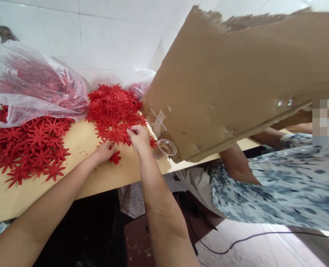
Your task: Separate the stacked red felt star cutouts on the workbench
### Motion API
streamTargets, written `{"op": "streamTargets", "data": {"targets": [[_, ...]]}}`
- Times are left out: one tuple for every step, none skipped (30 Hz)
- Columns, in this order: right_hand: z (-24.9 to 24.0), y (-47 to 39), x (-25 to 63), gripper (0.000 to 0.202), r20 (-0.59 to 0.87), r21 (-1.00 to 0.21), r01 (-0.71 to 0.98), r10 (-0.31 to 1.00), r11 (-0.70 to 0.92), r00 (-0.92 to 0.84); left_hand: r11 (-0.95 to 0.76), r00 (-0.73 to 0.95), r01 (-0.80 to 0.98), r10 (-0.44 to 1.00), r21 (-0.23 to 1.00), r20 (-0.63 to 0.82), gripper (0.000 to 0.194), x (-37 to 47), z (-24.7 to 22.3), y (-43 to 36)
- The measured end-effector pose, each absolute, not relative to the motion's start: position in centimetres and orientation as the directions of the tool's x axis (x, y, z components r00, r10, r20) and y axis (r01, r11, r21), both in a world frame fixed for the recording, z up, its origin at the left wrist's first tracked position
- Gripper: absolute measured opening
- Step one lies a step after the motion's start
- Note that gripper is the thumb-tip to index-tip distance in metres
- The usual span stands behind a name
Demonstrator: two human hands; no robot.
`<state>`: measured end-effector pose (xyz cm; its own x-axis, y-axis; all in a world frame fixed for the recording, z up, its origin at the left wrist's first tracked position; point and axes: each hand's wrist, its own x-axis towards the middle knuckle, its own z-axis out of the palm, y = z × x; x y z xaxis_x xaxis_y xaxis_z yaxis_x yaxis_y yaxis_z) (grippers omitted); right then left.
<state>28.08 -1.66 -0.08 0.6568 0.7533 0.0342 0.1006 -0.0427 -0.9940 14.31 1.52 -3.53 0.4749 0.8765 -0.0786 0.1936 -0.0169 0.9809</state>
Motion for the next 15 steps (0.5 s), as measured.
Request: {"op": "streamTargets", "data": {"targets": [[0.0, -1.9, 28.1, 0.014, 0.036, -0.994, 0.101, 0.748, -0.042, 0.663, -0.014, 0.502, 0.151, 0.862, 0.988, -0.064, 0.011, 14.2, -3.4, 1.5], [0.0, -2.2, 28.0, 0.015, 0.044, -0.993, 0.110, 0.746, -0.040, 0.664, -0.002, 0.524, 0.119, 0.850, 0.993, -0.061, 0.007, 14.1, -3.0, 1.3], [0.0, -2.5, 27.9, 0.015, 0.054, -0.992, 0.124, 0.746, -0.038, 0.663, 0.023, 0.540, 0.095, 0.838, 0.995, -0.071, 0.006, 14.0, -2.6, 1.1], [0.0, -2.8, 27.8, 0.015, 0.065, -0.990, 0.137, 0.748, -0.036, 0.660, 0.059, 0.553, 0.073, 0.828, 0.996, -0.090, 0.008, 13.8, -2.1, 0.8], [0.0, -3.1, 27.5, 0.015, 0.074, -0.988, 0.148, 0.751, -0.032, 0.656, 0.104, 0.568, 0.051, 0.815, 0.993, -0.114, 0.010, 13.6, -1.5, 0.4], [0.0, -3.4, 27.2, 0.015, 0.081, -0.988, 0.154, 0.754, -0.027, 0.652, 0.157, 0.585, 0.024, 0.799, 0.987, -0.141, 0.012, 13.4, -0.9, 0.1], [0.0, -3.6, 26.9, 0.015, 0.084, -0.988, 0.154, 0.760, -0.021, 0.644, 0.206, 0.602, -0.011, 0.783, 0.979, -0.158, 0.013, 13.2, -0.4, -0.3], [0.0, -3.8, 26.4, 0.016, 0.086, -0.989, 0.150, 0.769, -0.013, 0.634, 0.255, 0.615, -0.048, 0.769, 0.966, -0.173, 0.014, 13.0, 0.1, -0.6], [0.1, -4.0, 26.0, 0.017, 0.090, -0.989, 0.147, 0.780, -0.003, 0.620, 0.297, 0.620, -0.084, 0.763, 0.951, -0.183, 0.016, 12.9, 0.3, -0.9], [0.1, -4.2, 25.5, 0.018, 0.097, -0.989, 0.149, 0.793, 0.008, 0.602, 0.333, 0.614, -0.112, 0.764, 0.936, -0.198, 0.017, 12.8, 0.5, -1.0], [0.2, -4.4, 25.1, 0.020, 0.107, -0.987, 0.157, 0.806, 0.018, 0.582, 0.365, 0.598, -0.131, 0.771, 0.922, -0.220, 0.015, 12.6, 0.4, -1.1], [0.3, -4.5, 24.7, 0.022, 0.120, -0.985, 0.169, 0.816, 0.028, 0.565, 0.390, 0.575, -0.147, 0.781, 0.909, -0.242, 0.013, 12.6, 0.3, -1.1], [0.3, -4.6, 24.4, 0.023, 0.134, -0.983, 0.181, 0.823, 0.038, 0.553, 0.409, 0.550, -0.166, 0.793, 0.897, -0.260, 0.012, 12.5, 0.1, -1.0], [0.3, -4.8, 24.1, 0.025, 0.145, -0.981, 0.190, 0.825, 0.046, 0.547, 0.421, 0.524, -0.190, 0.807, 0.887, -0.271, 0.011, 12.4, -0.1, -0.9], [0.4, -4.8, 24.0, 0.026, 0.152, -0.980, 0.191, 0.826, 0.054, 0.544, 0.428, 0.503, -0.218, 0.819, 0.877, -0.275, 0.010, 12.3, -0.4, -0.8]]}}
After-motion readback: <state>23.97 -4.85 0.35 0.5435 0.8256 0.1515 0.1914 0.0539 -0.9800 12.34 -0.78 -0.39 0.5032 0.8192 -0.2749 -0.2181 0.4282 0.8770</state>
